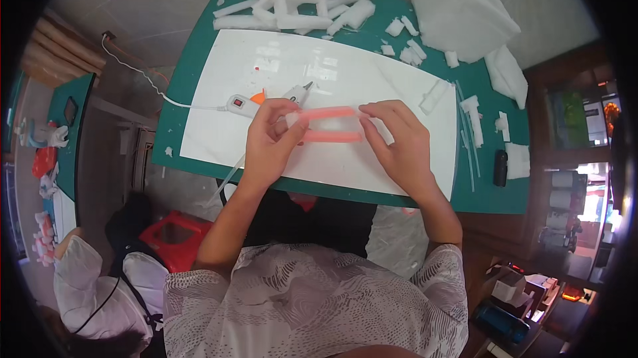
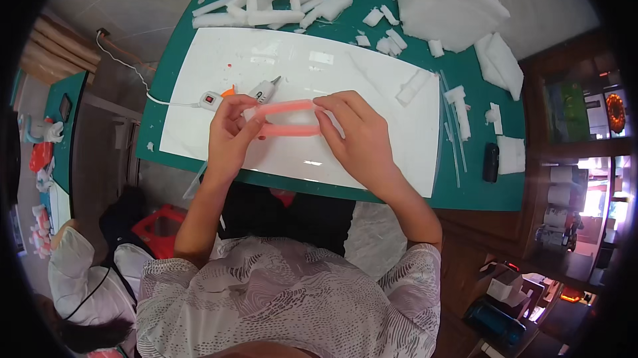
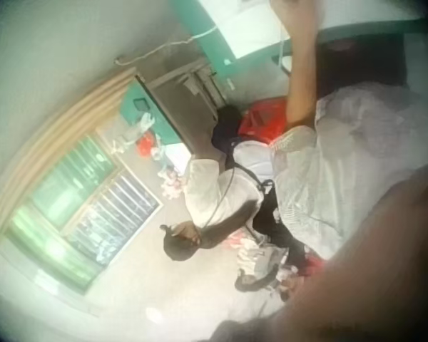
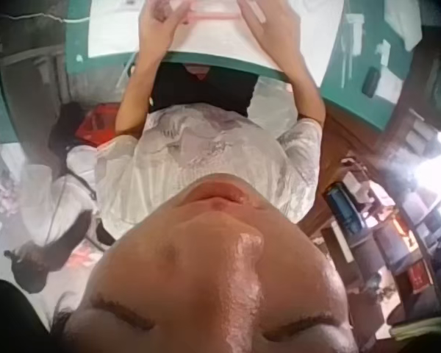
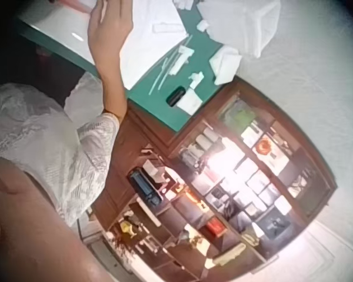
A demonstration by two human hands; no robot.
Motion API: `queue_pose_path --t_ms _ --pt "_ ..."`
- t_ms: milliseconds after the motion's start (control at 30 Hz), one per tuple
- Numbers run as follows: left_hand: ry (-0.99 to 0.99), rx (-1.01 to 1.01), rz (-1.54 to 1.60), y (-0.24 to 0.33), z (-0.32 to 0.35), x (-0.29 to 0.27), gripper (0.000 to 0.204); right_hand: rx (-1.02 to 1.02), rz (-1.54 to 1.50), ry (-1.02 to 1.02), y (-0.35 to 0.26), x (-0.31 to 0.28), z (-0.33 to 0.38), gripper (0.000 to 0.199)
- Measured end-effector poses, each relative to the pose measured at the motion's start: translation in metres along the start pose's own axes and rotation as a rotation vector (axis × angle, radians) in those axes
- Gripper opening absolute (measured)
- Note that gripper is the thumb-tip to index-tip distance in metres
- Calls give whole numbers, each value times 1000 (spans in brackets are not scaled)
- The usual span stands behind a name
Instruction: The person assembles foam pieces by applying glue with a hot glue gun and pressing the pieces together by hand.
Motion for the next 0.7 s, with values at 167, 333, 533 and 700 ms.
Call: queue_pose_path --t_ms 167,333,533,700 --pt "-4 6 42 2 1 2 29 15 83 42 1 4 5 20" --pt "-23 -15 59 0 2 1 28 8 81 34 4 8 4 20" --pt "-38 -30 72 -1 1 -2 28 34 32 2 1 3 0 19" --pt "-83 -14 101 -1 2 -4 29 118 -8 2 -1 1 -1 19"
Point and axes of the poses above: each hand's wrist, its own z-axis away from the middle knuckle, its own x-axis out of the palm, y = z × x, the point moved 2 cm from there along -z, towards the middle knuckle
